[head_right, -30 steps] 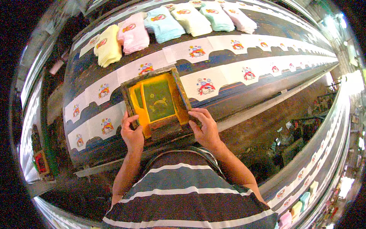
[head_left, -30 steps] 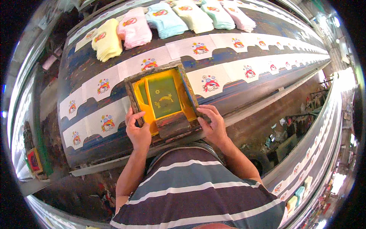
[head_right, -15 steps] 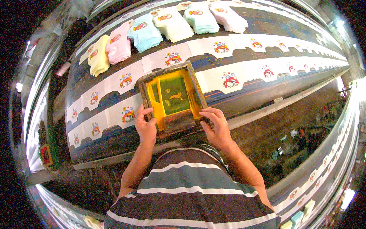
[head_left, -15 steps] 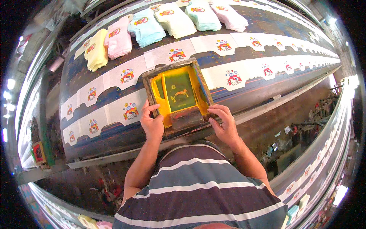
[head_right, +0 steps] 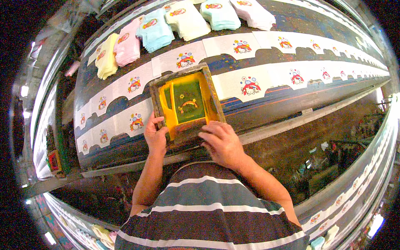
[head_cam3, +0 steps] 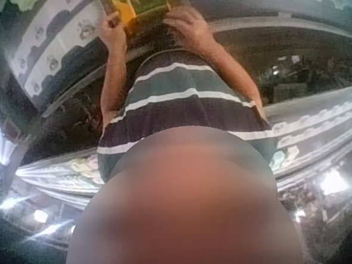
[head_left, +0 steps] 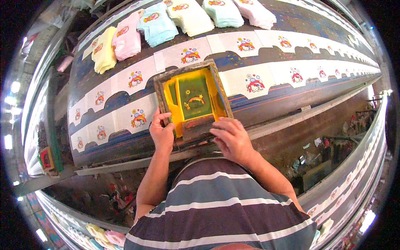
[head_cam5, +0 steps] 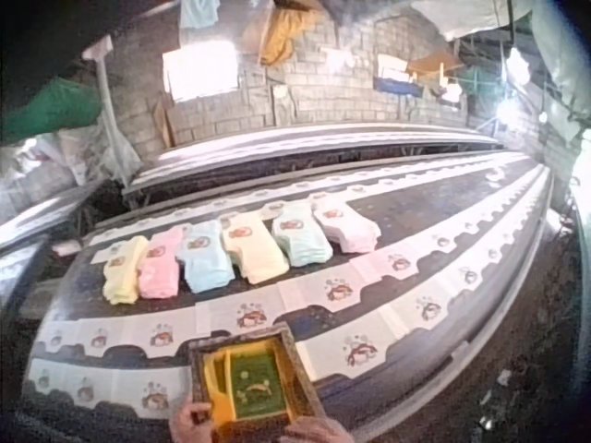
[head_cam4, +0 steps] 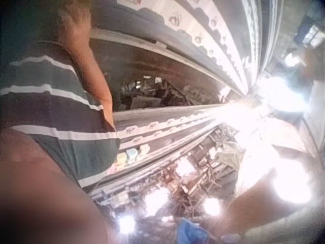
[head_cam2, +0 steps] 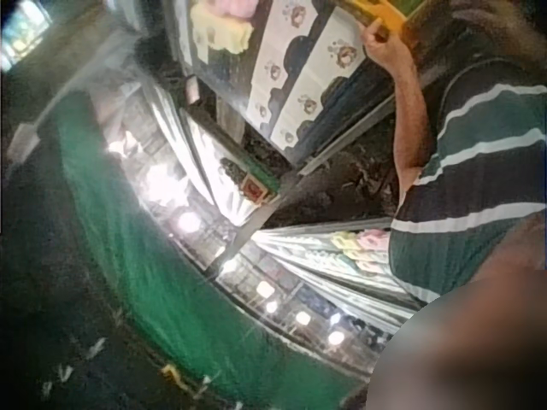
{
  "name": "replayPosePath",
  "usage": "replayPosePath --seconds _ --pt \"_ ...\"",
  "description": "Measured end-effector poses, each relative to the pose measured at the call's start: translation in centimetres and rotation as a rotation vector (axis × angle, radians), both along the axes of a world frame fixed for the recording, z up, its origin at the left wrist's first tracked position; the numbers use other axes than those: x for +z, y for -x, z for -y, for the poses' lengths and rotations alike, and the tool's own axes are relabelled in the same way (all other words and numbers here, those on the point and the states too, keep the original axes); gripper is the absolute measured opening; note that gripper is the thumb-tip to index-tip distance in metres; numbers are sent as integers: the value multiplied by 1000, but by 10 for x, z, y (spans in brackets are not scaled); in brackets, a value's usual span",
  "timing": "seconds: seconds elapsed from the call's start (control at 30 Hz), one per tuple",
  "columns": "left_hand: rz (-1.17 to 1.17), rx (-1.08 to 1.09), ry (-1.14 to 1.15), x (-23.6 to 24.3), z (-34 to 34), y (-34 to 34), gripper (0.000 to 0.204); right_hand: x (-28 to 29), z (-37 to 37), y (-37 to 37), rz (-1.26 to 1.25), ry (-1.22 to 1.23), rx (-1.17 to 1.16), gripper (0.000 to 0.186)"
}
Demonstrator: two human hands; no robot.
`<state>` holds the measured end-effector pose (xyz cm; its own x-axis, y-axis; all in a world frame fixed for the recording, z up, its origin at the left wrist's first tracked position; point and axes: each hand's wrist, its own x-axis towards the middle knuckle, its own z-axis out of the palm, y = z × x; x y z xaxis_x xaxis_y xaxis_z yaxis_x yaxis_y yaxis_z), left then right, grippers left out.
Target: The person repeatedly rubs a small yellow and green printing block onto a moving strip of white fabric with cartoon prints. The block is held with both hands and pressed onto the fabric as it advances along a conveyor-like table.
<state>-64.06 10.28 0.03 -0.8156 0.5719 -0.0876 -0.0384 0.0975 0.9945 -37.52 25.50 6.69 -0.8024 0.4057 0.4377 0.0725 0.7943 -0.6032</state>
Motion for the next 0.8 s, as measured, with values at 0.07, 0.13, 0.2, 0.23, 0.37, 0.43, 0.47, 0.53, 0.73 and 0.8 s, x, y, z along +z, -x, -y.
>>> replayPosePath --seconds 0.07,0.13,0.2,0.23,0.37,0.43,0.47,0.53,0.73,0.8 --pt "-8 -1 2 -2 0 -1 41 2 7 13 95 -65 77 51" --pt "-59 12 33 -4 1 -1 39 4 5 28 170 -161 127 50" --pt "-88 -4 59 -5 1 -1 37 8 2 44 234 -175 172 49" --pt "-106 -11 54 -5 2 0 36 11 -1 50 273 -181 180 49" --pt "-143 -12 82 -6 1 -1 29 29 -16 60 403 -138 213 50" --pt "-88 19 -10 -6 0 -2 24 36 -20 59 432 -100 211 50" --pt "-79 33 -3 -7 0 -3 22 38 -19 55 438 -92 204 50" --pt "-70 61 -36 -8 -1 -3 19 39 -15 49 436 -95 194 51" --pt "-186 29 37 -7 0 -2 16 14 -15 56 332 -194 130 54" --pt "-193 28 74 -4 1 -2 18 6 -31 73 283 -214 109 55"
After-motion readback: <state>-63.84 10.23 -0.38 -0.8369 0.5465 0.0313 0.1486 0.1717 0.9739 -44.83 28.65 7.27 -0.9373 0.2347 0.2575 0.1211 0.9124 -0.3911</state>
